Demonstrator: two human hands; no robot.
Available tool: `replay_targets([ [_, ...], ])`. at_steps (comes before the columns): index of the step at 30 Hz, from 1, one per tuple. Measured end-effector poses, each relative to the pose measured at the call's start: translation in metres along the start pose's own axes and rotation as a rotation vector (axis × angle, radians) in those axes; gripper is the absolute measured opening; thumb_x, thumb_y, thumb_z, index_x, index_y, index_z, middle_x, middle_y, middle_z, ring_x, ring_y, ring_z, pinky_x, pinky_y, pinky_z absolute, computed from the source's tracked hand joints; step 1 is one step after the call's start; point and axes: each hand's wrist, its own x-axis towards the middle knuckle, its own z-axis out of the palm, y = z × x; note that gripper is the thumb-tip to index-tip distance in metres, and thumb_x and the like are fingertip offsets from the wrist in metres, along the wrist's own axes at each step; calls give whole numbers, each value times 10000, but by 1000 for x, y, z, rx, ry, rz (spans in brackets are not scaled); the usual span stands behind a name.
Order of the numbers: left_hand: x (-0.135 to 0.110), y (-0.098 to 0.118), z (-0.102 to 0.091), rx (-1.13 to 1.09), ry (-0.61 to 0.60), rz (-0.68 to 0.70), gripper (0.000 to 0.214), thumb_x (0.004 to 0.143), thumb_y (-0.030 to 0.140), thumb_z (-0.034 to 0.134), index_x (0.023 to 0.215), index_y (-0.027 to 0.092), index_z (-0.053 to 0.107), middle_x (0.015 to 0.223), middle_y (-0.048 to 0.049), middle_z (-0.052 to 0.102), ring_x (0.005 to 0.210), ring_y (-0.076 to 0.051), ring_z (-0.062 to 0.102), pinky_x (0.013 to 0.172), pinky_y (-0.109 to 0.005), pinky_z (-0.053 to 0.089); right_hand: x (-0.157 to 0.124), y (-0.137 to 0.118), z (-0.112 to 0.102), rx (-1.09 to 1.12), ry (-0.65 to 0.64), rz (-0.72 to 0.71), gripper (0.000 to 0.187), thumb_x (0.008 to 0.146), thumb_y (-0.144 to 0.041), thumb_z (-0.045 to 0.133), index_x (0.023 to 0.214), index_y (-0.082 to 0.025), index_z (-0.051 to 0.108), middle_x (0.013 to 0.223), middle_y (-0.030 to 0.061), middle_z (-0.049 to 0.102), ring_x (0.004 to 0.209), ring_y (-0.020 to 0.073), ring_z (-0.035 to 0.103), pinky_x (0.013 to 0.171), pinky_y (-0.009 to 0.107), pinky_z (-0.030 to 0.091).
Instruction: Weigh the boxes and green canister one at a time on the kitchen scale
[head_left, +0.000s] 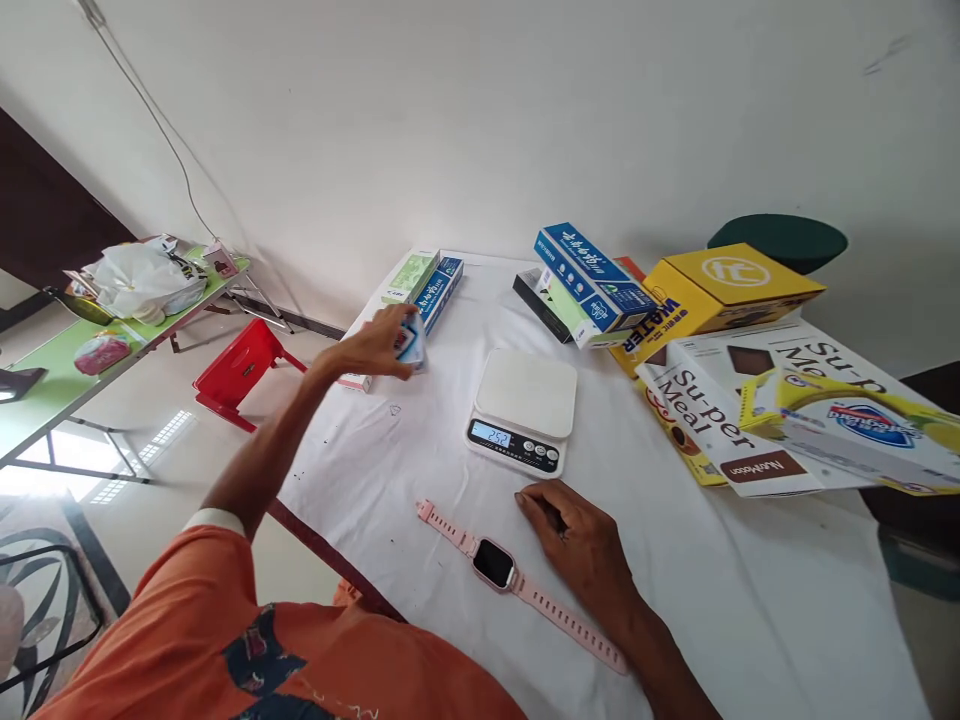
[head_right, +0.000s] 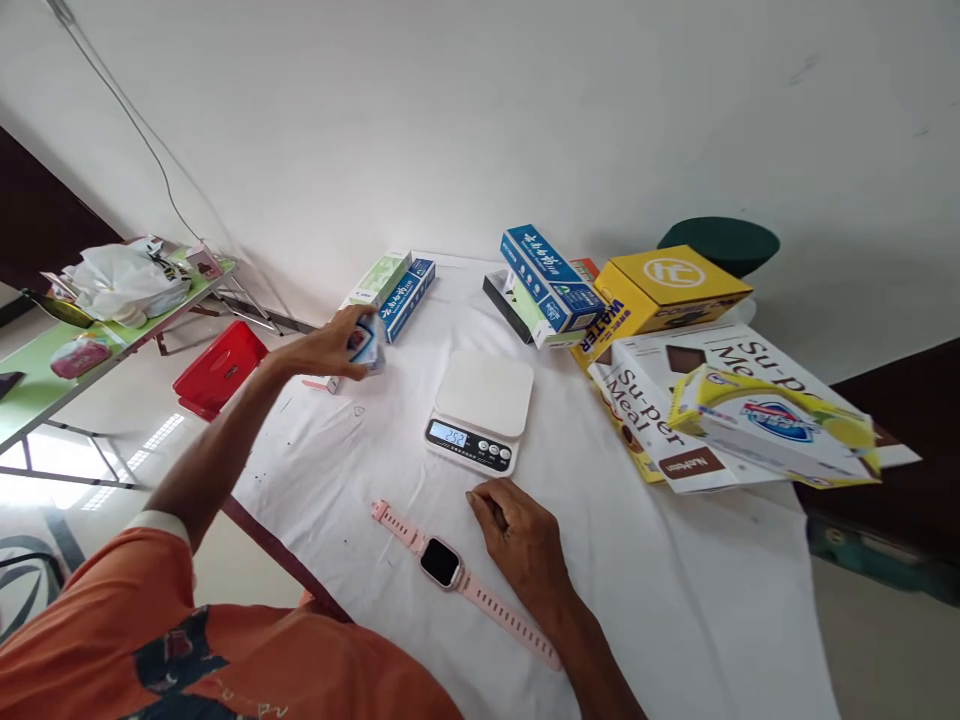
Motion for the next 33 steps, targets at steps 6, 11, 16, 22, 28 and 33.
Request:
replay_targets([
  [6,0,-68,-24,52,-106,-195,1007,587,335,762,1508,188,382,1467,-141,487,1371,-343,485,1168,-471,440,1,2,2,-11,10,13,191,1036,-271,577,868,-220,654,789,12,709,653,155,667,611,267,521],
  [11,26,-82,-13,150,-34,-268,966,606,463,803,1459,175,455,1400,-161,536,1348,-376,487,1140,-486,433,2,0,1,-13,-2,31,213,1038,-272,566,844,-223,638,752,2,688,611,148,637,585,263,502],
  [16,41,-73,-6,181,89,-395,926,649,633,798,1383,142,518,1377,-198,550,1314,-391,506,1106,-478,424,3,-1,1,-16,-3,38,223,1039,-273,562,831,-225,630,754,5,690,607,150,630,581,266,490],
  [22,55,-63,3,203,169,-478,937,682,707,759,1388,146,506,1430,-222,521,1365,-414,455,1133,-507,367,2,0,2,-11,4,38,211,1031,-247,565,831,-223,629,750,-1,680,595,144,613,580,267,483],
  [28,51,-62,6,186,156,-464,1036,703,792,703,1492,176,435,1506,-237,490,1417,-448,432,1150,-562,363,3,0,3,-15,17,53,203,1026,-233,562,838,-216,636,770,14,686,621,154,633,595,270,486],
  [33,44,-35,3,237,402,-390,1151,736,806,682,1579,97,350,1524,-326,438,1424,-529,414,1133,-652,365,4,2,5,-2,48,50,185,981,-150,586,813,-208,634,773,25,695,656,161,635,619,266,470],
])
